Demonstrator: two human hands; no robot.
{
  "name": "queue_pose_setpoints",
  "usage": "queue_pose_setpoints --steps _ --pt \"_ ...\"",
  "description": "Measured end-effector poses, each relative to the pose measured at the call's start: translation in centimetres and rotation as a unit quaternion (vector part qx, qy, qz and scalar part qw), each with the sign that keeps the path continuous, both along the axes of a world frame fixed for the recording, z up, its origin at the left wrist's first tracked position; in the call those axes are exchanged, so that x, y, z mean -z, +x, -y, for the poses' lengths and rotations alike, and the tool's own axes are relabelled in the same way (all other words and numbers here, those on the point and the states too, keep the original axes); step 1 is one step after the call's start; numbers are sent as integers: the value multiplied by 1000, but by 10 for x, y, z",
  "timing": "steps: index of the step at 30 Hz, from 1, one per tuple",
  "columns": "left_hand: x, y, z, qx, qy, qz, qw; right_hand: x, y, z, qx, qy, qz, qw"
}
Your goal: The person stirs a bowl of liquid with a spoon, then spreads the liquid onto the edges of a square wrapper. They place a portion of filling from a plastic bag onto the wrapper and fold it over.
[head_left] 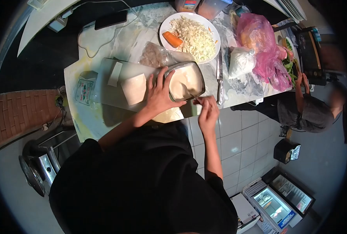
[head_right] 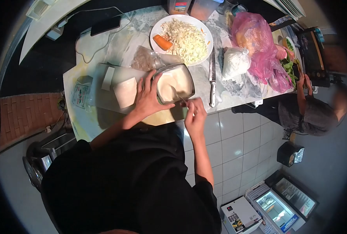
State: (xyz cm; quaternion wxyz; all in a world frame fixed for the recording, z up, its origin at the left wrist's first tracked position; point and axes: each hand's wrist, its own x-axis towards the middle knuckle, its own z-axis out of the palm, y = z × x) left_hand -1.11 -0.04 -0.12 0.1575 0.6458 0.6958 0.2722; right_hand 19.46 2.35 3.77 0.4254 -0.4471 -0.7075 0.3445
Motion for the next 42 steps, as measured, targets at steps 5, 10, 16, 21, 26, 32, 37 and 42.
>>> queue_pose_setpoints --steps 5,10,16,21,26,32,37,42 --pt "-6 -1 -1 8 -17 -32 999 21 9 -37 58 -51 -95 992" --pt "-5 0 -2 9 -10 -27 1000 8 4 4 56 -40 -83 994" --pt "-3 -2 -2 9 -6 -6 1000 12 -3 -33 52 3 -43 998" --pt "-1 0 -3 4 -6 -12 1000 21 8 15 62 -76 -133 986" --pt "-4 -1 -2 11 -9 9 1000 14 -7 -29 40 21 -13 999" --pt "-2 -1 -4 1 -13 3 1000 -4 2 0 23 44 48 998" --pt "-3 0 -4 -4 -6 7 1000 -6 -16 -34 -15 41 67 997" --pt "0 -1 -4 -5 -10 6 1000 -15 12 1 -6 21 96 995"
